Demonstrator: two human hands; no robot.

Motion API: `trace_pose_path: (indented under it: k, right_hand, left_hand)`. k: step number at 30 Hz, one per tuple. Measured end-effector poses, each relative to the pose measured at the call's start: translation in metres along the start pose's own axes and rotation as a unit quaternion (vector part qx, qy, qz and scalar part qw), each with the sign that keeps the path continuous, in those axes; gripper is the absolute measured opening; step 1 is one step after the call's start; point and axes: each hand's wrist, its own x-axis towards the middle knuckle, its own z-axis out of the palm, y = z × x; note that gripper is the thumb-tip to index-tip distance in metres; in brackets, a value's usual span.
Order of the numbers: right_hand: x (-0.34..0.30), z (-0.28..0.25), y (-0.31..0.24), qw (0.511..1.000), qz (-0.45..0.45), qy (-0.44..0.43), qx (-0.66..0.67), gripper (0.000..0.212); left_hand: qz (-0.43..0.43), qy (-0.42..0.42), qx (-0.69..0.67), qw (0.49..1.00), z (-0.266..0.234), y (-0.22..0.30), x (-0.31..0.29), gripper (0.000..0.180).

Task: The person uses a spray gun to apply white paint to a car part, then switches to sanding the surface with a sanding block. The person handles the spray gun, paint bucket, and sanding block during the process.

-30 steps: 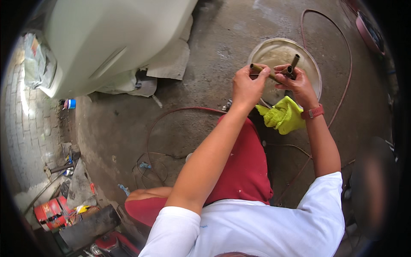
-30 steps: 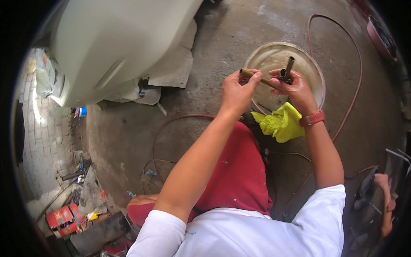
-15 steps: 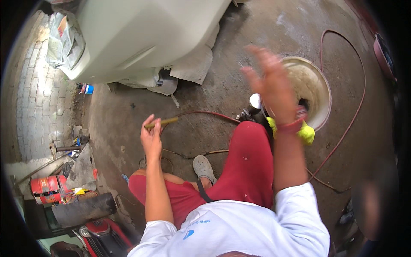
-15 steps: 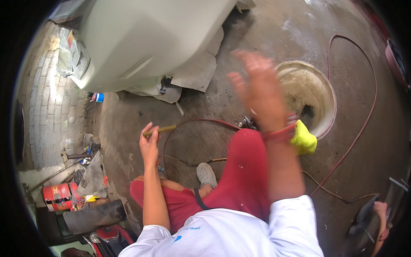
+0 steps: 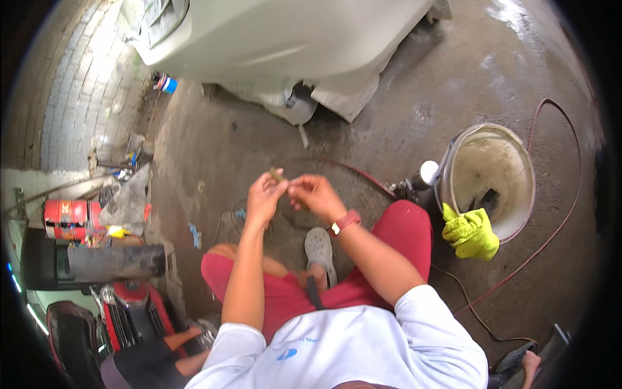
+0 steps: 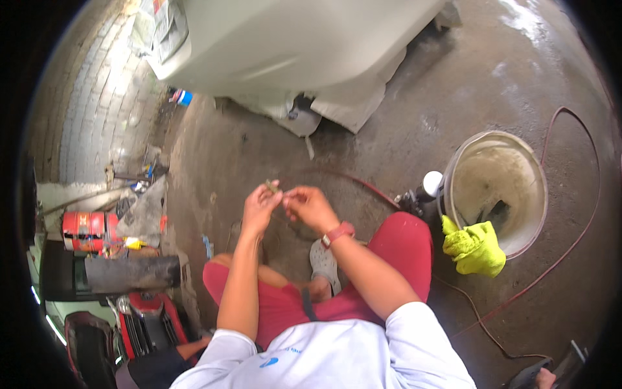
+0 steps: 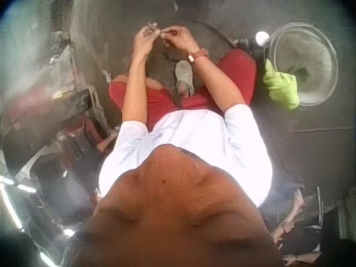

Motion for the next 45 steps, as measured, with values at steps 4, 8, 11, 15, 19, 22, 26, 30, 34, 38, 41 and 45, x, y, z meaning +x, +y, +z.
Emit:
trace_pose_path:
  k: [4, 8, 11, 15, 19, 22, 26, 30, 34, 38, 41, 45]
  right_hand:
    - [0.009, -0.009, -0.016, 0.997, 0.009, 0.071, -0.011, 0.013]
    - [0.010, -0.011, -0.019, 0.994, -0.020, 0.099, -0.039, 0.014]
    - [0.008, -0.012, -0.024, 0.991, -0.044, 0.107, -0.061, 0.013]
    - [0.004, -0.011, -0.032, 0.994, -0.037, 0.103, -0.023, 0.010]
    - [0.005, -0.012, -0.034, 0.995, -0.021, 0.099, 0.028, 0.007]
    - [0.009, -0.012, -0.032, 0.991, -0.081, 0.108, -0.020, 0.007]
    - [0.011, -0.010, -0.032, 0.973, -0.140, 0.131, -0.125, 0.009]
    - [0.009, -0.007, -0.035, 0.976, -0.147, 0.128, -0.094, 0.007]
    - [0.008, -0.004, -0.038, 0.929, -0.270, 0.095, -0.234, 0.008]
    - [0.008, -0.001, -0.039, 0.928, -0.285, 0.066, -0.232, 0.017]
    - [0.008, -0.003, -0.043, 0.986, -0.147, 0.074, -0.018, 0.029]
    - [0.007, -0.014, -0.049, 0.995, -0.063, 0.080, 0.019, 0.044]
  left_hand:
    - [-0.042, -0.044, -0.120, 0.991, 0.010, 0.005, 0.011, 0.045]
    - [-0.036, -0.053, -0.121, 0.991, 0.024, 0.018, 0.013, 0.049]
    - [-0.033, -0.062, -0.122, 0.990, 0.029, 0.023, 0.015, 0.052]
    - [-0.007, -0.061, -0.097, 0.993, 0.026, 0.021, 0.017, 0.051]
    - [0.034, -0.042, -0.123, 0.991, 0.027, 0.020, 0.016, 0.039]
    - [0.034, -0.009, -0.168, 0.985, 0.034, 0.021, 0.014, 0.032]
    - [0.090, 0.026, 0.074, 0.993, 0.039, 0.023, 0.006, 0.030]
    - [0.070, 0.102, 0.129, 0.984, 0.036, 0.027, 0.006, 0.028]
    - [-0.131, 0.043, -0.231, 0.963, 0.023, 0.032, 0.004, 0.036]
    - [-0.115, 0.028, -0.320, 0.940, 0.015, 0.026, 0.001, 0.057]
    - [-0.086, -0.001, -0.298, 0.951, 0.012, 0.017, 0.002, 0.073]
    - [-0.084, -0.051, -0.233, 0.967, 0.011, 0.013, 0.006, 0.069]
